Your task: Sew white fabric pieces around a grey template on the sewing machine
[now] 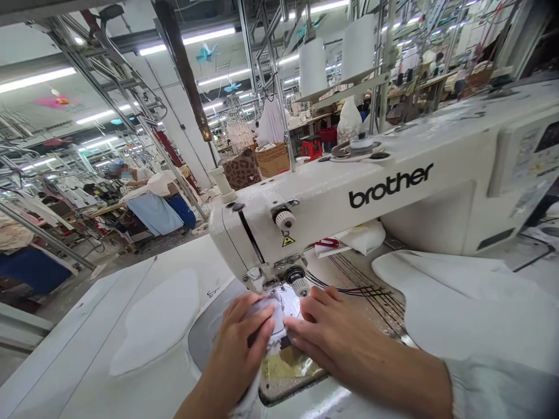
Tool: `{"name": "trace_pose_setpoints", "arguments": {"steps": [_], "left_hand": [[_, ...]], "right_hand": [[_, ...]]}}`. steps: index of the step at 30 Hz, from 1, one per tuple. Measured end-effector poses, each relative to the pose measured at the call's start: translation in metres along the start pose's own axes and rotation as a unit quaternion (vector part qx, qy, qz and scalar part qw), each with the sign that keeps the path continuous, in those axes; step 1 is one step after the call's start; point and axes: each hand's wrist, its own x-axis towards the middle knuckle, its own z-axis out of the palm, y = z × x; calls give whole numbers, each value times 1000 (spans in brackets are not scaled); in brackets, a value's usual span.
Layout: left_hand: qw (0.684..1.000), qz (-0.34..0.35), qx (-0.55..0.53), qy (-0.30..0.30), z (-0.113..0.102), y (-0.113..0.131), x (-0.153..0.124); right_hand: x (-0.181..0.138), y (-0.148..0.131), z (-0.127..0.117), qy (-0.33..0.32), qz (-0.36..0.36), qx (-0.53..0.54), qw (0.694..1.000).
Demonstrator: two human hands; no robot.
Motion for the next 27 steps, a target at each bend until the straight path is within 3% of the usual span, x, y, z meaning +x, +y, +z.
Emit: {"name": "trace_pose_setpoints", "arguments": {"steps": [5, 11, 27], "left_hand": [[999, -18, -8, -51, -10, -5, 7], [990, 52, 6, -132, -28, -15, 14], [995, 57, 0, -81, -16, -15, 7]], "right_hand": [[0, -2, 0, 7, 10, -17, 1000], [-3, 0, 4, -4, -24, 20, 1000], [-2, -2, 1, -15, -16, 20, 1000]]}}
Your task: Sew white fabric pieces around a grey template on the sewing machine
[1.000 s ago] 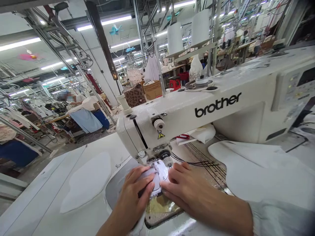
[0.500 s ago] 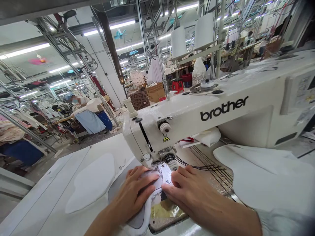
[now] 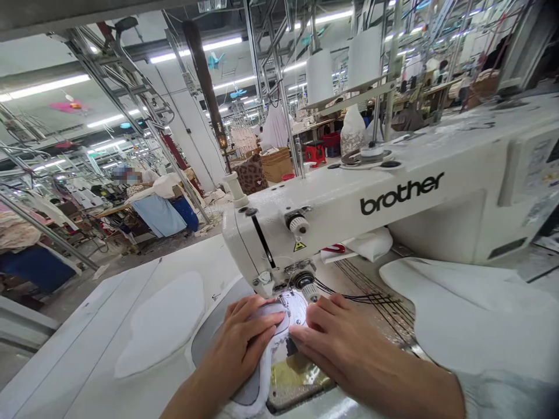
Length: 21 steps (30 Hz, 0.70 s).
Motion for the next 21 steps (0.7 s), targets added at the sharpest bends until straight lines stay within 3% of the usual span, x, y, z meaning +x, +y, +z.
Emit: {"name": "trace_pose_setpoints", "arguments": {"steps": [8, 21], "left_hand": [[1000, -9, 8, -13, 2, 3, -1], [997, -57, 58, 12, 9, 20, -5]], "right_hand": [[-2, 5, 10, 17, -5, -14, 1000], [0, 4, 4, 20, -14, -88, 996]]}}
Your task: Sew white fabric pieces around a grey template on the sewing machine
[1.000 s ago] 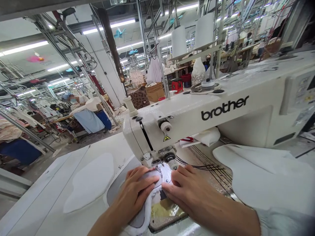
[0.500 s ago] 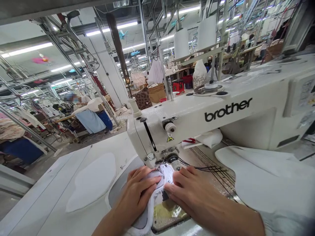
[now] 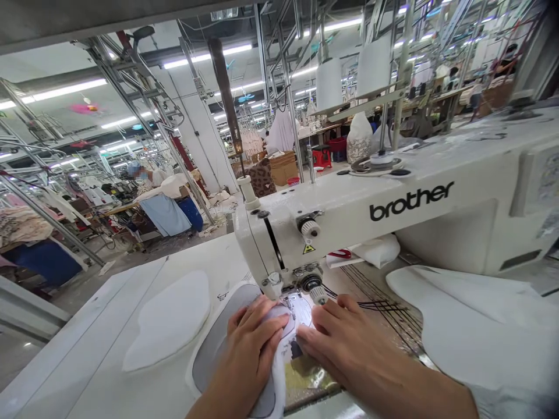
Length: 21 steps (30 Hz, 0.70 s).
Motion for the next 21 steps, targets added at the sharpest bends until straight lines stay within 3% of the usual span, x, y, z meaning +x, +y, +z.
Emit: {"name": "trace_pose_setpoints", "arguments": {"steps": [13, 21], "left_hand": [[997, -66, 35, -16, 13, 1, -4], [998, 44, 29, -19, 9, -12, -4]], "right_hand": [[7, -2, -1, 55, 9, -39, 998], [5, -1, -4, 44, 8, -5, 999]]}}
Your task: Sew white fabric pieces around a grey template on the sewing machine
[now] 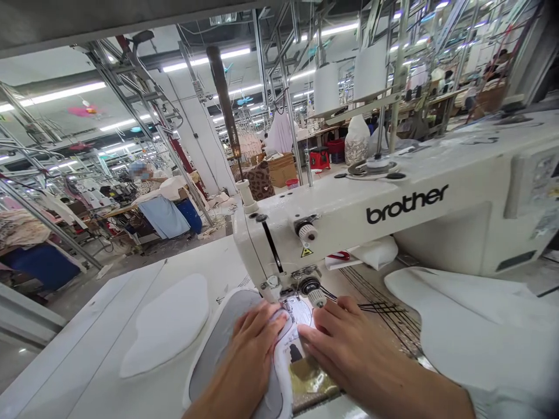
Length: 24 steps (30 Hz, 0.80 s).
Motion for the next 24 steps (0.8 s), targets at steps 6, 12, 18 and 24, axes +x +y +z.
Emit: {"name": "trace_pose_setpoints", "arguments": {"steps": [6, 12, 18, 24], "left_hand": [[999, -16, -24, -15, -2, 5, 3], [998, -41, -36, -18, -3, 8, 3], [997, -58, -27, -31, -4, 13, 4], [999, -43, -17, -23, 0, 9, 3]], "right_hand": [[1, 1, -3, 3, 3, 18, 1000], [1, 0, -3, -3, 5, 14, 1000], [-2, 1, 0, 1, 8, 32, 999], [-1, 0, 0, 32, 1, 37, 999]]}}
